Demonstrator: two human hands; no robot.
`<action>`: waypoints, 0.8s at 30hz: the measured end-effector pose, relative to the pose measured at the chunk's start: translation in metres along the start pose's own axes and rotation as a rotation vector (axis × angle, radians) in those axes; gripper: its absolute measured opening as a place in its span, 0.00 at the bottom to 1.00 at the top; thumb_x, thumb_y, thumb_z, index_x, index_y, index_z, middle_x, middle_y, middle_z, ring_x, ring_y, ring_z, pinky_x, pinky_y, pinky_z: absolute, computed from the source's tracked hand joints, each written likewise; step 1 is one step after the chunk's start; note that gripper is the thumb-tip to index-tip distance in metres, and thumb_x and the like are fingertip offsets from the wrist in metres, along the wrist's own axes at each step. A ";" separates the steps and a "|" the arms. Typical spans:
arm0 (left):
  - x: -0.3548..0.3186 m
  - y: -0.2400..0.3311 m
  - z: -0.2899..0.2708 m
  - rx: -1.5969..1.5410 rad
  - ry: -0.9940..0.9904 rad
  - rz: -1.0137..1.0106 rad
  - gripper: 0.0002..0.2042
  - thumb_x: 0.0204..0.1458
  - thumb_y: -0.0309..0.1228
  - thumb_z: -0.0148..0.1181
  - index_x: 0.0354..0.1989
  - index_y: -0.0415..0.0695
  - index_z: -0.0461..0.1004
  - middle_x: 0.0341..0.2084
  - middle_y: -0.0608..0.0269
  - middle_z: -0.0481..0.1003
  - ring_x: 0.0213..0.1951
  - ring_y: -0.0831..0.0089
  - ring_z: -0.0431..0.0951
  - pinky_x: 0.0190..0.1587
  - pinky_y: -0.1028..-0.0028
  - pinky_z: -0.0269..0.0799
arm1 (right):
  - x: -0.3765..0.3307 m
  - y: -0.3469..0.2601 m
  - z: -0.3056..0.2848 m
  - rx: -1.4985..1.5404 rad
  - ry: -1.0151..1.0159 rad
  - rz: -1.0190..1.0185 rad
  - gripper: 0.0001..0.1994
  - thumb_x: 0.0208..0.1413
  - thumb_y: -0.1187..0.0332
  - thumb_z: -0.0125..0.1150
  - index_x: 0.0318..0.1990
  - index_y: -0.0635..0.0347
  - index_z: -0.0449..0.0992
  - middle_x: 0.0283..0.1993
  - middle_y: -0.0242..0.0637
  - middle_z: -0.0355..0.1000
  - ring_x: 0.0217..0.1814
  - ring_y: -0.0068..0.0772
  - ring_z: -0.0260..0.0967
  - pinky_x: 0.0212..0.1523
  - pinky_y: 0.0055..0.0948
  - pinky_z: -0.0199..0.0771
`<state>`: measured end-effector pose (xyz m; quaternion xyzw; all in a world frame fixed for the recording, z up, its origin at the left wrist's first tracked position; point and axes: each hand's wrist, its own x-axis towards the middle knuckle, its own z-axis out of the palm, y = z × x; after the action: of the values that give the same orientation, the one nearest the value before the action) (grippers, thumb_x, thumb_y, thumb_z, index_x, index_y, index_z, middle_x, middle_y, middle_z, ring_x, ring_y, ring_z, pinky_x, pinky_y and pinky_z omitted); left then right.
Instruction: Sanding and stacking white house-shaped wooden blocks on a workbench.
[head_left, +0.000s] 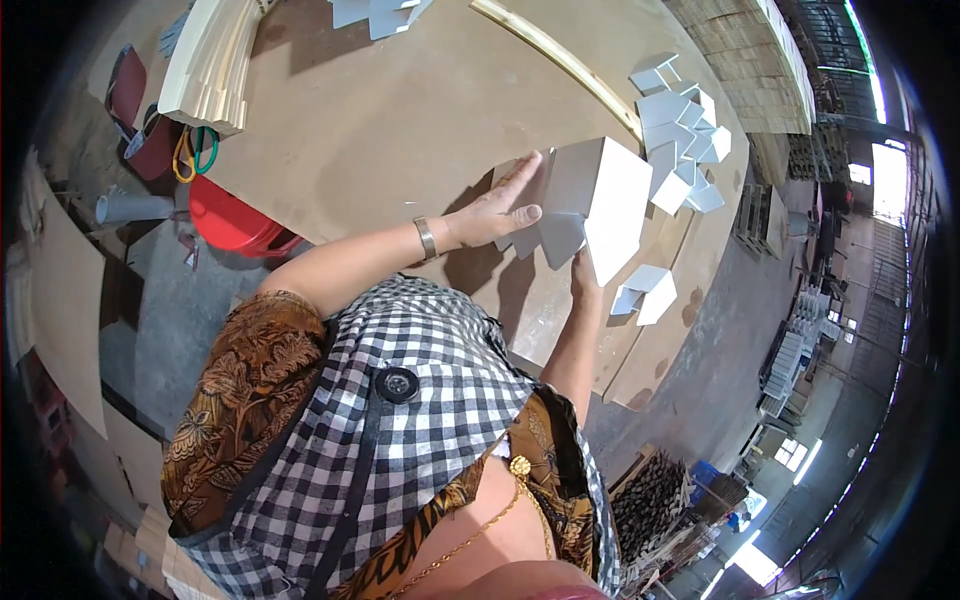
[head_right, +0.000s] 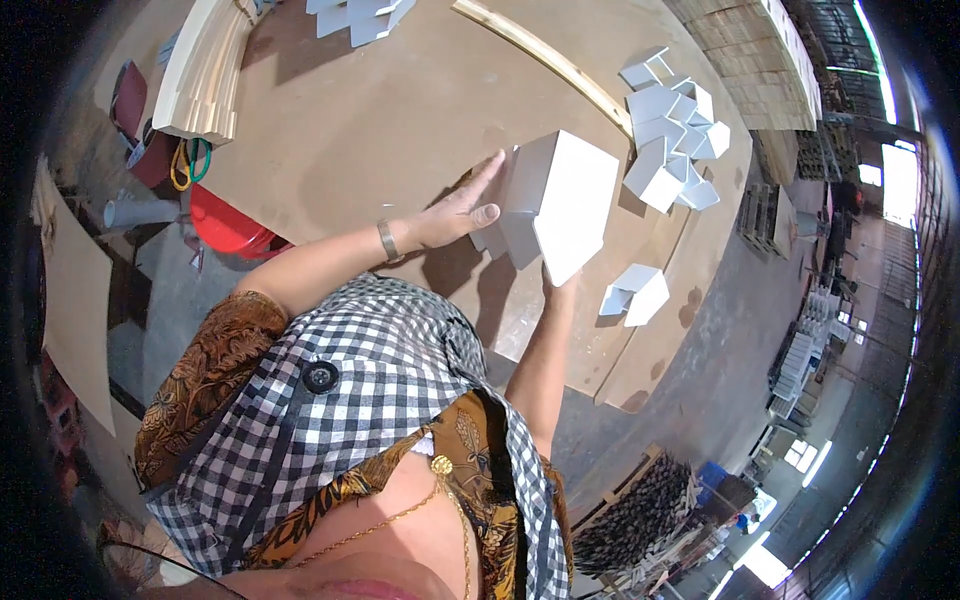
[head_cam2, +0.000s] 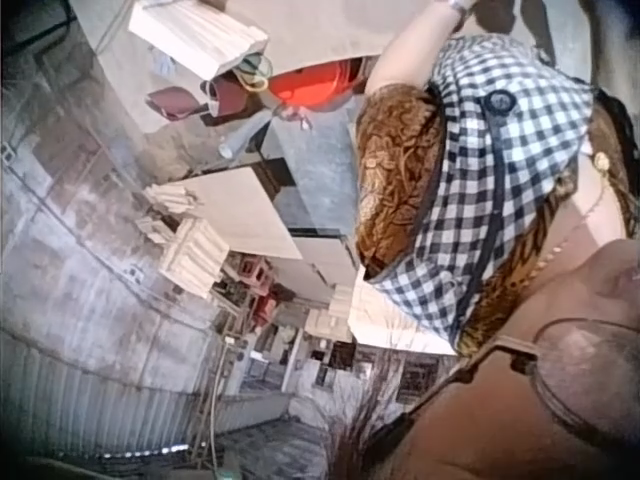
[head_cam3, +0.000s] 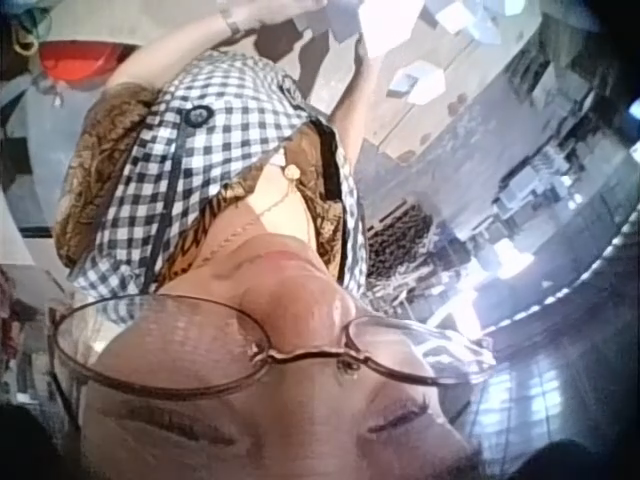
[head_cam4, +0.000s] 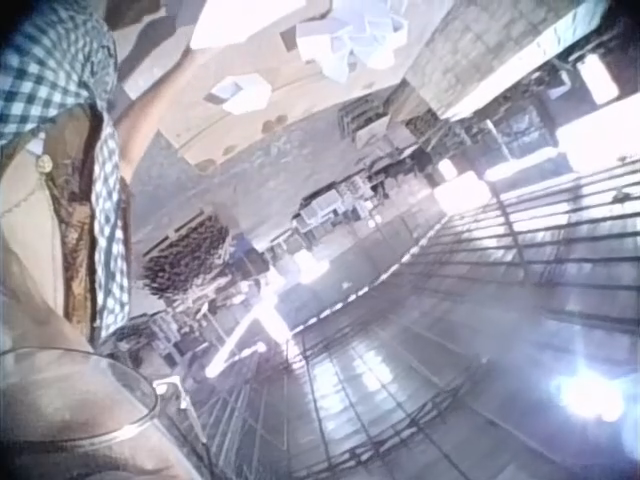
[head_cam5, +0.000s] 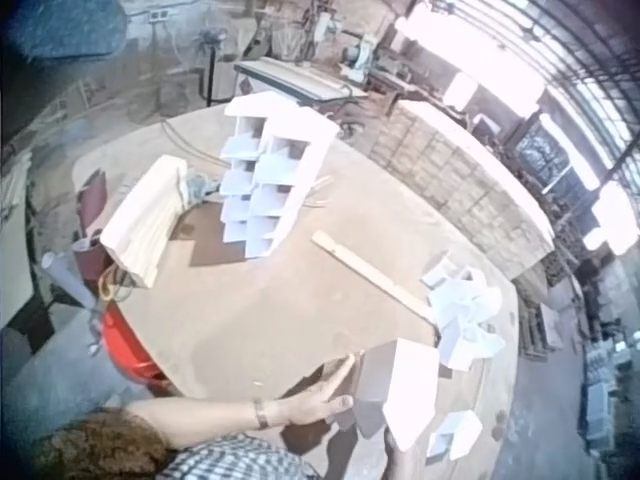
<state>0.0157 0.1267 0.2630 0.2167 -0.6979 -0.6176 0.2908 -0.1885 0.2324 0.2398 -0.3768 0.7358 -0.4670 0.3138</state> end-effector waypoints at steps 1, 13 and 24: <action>0.002 0.002 0.003 0.002 -0.025 0.009 0.40 0.46 0.56 0.36 0.57 0.37 0.31 0.58 0.48 0.31 0.60 0.63 0.29 0.59 0.70 0.31 | 0.007 0.012 -0.003 -0.124 -0.144 -0.095 0.15 0.51 0.69 0.45 0.47 0.64 0.62 0.44 0.36 0.62 0.47 0.29 0.58 0.45 0.27 0.60; 0.003 0.010 0.001 0.184 0.024 -0.004 0.32 0.52 0.45 0.36 0.56 0.35 0.36 0.58 0.48 0.33 0.60 0.60 0.35 0.59 0.71 0.37 | 0.006 0.008 0.010 -0.277 -0.090 -0.229 0.13 0.52 0.69 0.41 0.42 0.66 0.65 0.41 0.38 0.64 0.43 0.30 0.60 0.43 0.26 0.60; -0.021 -0.049 0.009 -0.122 0.113 -0.306 0.32 0.52 0.50 0.30 0.57 0.38 0.38 0.58 0.51 0.38 0.60 0.64 0.35 0.59 0.71 0.33 | -0.008 0.048 0.029 0.003 -0.099 0.084 0.15 0.51 0.66 0.45 0.44 0.64 0.63 0.41 0.37 0.63 0.42 0.28 0.60 0.40 0.26 0.62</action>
<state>0.0218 0.1399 0.2109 0.3367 -0.6004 -0.6828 0.2447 -0.1733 0.2399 0.1855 -0.3678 0.7338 -0.4355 0.3696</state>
